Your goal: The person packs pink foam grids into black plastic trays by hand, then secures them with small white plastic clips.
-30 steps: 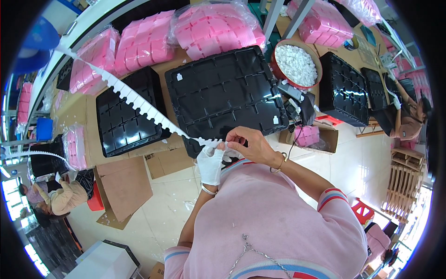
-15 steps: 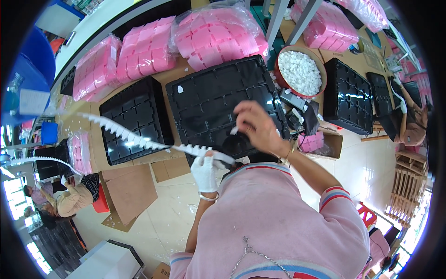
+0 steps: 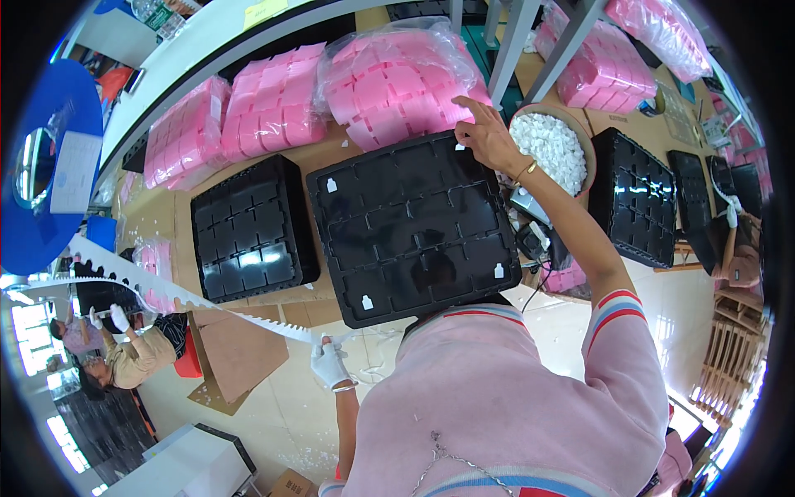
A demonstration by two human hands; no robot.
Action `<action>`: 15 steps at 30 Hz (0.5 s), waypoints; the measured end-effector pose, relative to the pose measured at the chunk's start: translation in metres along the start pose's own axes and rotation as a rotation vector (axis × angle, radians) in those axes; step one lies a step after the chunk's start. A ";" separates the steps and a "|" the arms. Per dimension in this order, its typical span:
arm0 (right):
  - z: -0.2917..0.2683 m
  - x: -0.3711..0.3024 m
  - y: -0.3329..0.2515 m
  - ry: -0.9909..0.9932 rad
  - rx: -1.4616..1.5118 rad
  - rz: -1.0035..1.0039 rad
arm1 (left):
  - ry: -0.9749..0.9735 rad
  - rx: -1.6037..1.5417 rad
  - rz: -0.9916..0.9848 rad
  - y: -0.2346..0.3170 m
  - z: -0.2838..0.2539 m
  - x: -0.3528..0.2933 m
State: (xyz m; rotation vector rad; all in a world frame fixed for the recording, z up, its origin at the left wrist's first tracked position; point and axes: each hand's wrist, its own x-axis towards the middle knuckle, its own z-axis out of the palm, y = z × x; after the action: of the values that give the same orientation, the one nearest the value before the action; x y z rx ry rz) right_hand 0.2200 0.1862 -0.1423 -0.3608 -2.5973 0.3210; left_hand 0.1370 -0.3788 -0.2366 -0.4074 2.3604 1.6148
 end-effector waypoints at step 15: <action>0.024 -0.006 0.015 0.004 -0.094 -0.101 | -0.028 0.068 0.057 -0.006 0.032 0.041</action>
State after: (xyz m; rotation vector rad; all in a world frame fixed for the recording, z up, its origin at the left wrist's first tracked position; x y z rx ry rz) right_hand 0.2161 0.1942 -0.1693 -0.2607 -2.6215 0.1637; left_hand 0.1027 -0.3543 -0.2680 -0.3049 2.4194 1.5485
